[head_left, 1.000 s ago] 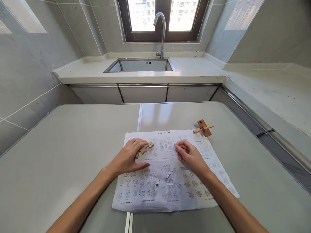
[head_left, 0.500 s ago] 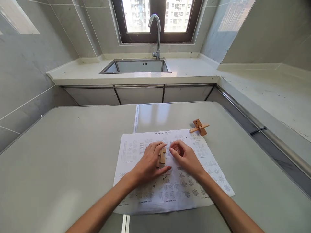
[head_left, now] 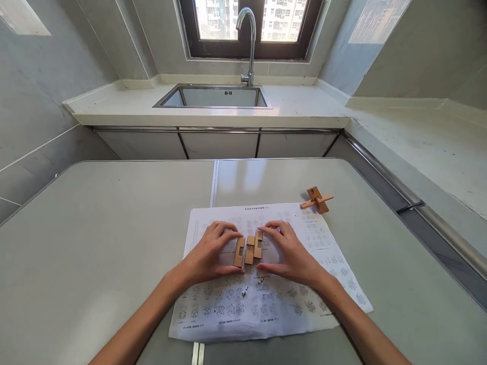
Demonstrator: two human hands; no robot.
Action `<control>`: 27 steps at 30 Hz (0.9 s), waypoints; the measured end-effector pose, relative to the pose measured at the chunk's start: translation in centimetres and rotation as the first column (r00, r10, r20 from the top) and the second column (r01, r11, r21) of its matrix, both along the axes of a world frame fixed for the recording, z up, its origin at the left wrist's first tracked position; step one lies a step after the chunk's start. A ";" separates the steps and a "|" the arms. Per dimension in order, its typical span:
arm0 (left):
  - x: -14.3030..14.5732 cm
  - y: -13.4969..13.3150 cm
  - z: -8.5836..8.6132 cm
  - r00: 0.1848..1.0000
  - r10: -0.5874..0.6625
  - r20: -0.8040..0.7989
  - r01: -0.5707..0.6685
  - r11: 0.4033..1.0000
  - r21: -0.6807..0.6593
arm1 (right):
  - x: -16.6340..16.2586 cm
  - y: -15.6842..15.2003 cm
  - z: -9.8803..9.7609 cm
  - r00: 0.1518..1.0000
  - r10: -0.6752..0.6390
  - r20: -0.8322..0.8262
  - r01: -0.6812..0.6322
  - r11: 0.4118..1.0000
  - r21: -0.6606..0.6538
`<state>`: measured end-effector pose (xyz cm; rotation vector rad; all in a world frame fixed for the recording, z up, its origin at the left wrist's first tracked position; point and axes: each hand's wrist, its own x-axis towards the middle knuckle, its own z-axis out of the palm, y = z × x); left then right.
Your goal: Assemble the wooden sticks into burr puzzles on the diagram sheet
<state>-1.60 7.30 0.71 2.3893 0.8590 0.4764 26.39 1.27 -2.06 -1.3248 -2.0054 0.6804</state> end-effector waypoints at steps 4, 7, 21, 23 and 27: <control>0.0 -0.6 0.4 0.989 0.082 0.120 -0.057 0.979 -0.196 | -0.3 0.0 0.3 0.998 0.013 -0.053 -0.014 1.000 -0.014; 0.0 -1.3 0.8 0.956 0.163 0.243 -0.063 0.926 -0.373 | -0.3 0.0 0.9 0.977 -0.015 -0.212 -0.009 0.994 -0.111; 0.5 -2.3 0.4 0.899 0.246 0.363 0.003 0.825 -0.565 | 0.3 0.1 3.1 0.218 -0.496 -0.840 -0.400 0.740 -0.541; 0.6 -2.2 0.4 0.899 0.247 0.360 0.002 0.823 -0.569 | 0.3 0.2 3.1 0.239 -0.515 -0.823 -0.387 0.727 -0.568; 0.6 -2.2 0.4 0.899 0.247 0.361 0.005 0.819 -0.573 | 0.0 0.2 2.8 0.315 -0.541 -0.780 -0.378 0.682 -0.626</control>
